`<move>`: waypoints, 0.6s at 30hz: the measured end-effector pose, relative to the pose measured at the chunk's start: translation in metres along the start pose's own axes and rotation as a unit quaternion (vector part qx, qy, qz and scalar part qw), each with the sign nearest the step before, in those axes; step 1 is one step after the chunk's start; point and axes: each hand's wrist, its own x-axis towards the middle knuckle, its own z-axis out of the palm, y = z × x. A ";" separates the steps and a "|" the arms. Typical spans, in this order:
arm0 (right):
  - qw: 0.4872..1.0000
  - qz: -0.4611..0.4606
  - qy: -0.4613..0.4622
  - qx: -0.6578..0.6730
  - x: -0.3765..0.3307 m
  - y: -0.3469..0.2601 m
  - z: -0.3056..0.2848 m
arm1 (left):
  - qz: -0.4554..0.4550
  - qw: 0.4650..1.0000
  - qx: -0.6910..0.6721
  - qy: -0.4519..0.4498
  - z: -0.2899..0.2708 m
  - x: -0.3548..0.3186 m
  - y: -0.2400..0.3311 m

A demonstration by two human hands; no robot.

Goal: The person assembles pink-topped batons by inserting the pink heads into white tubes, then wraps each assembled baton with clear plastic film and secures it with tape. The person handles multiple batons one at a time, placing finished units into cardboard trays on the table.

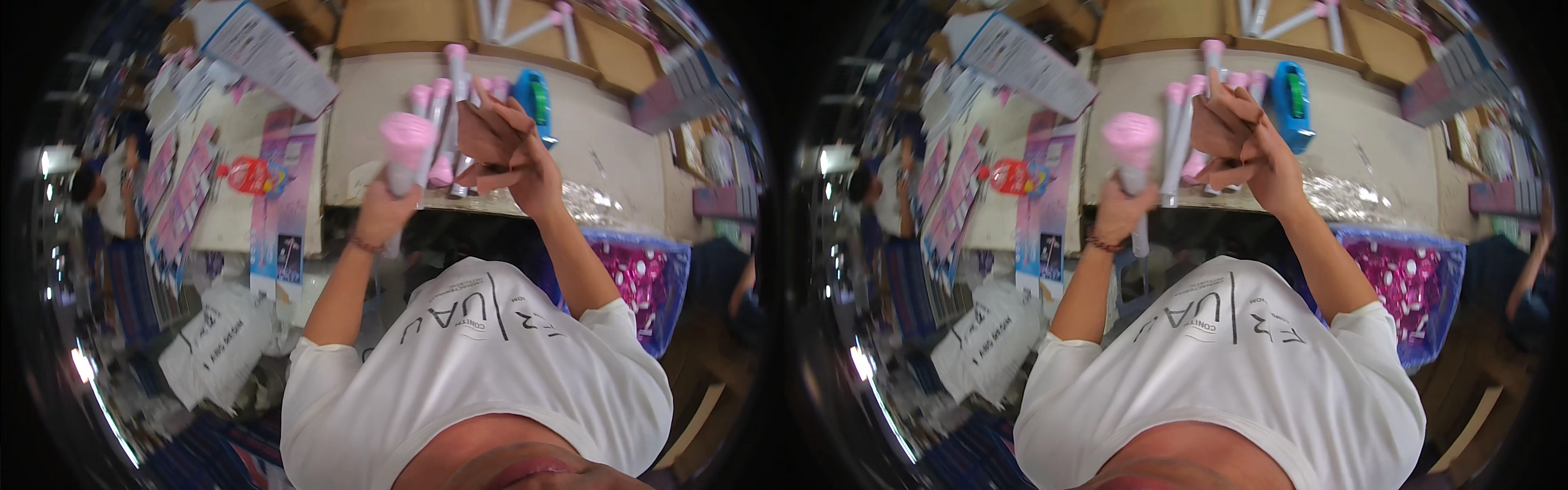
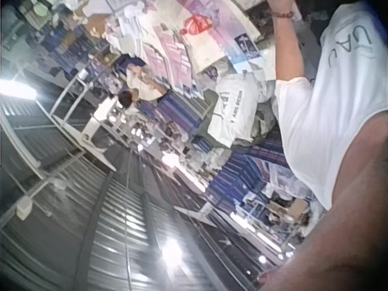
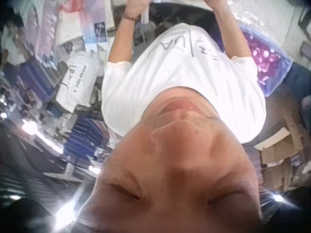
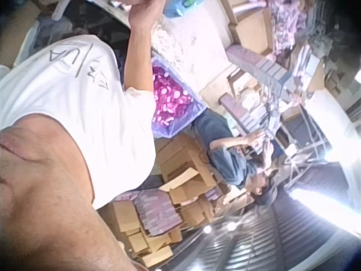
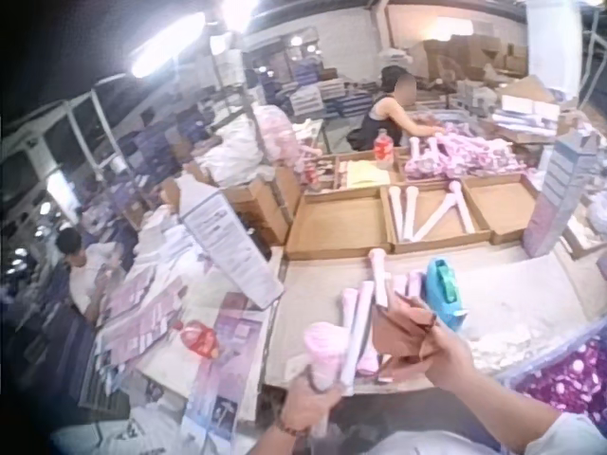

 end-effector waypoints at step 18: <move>0.796 -0.049 -0.182 -0.575 -0.065 -0.014 0.060 | 0.108 0.871 0.442 -0.187 0.033 -0.068 0.047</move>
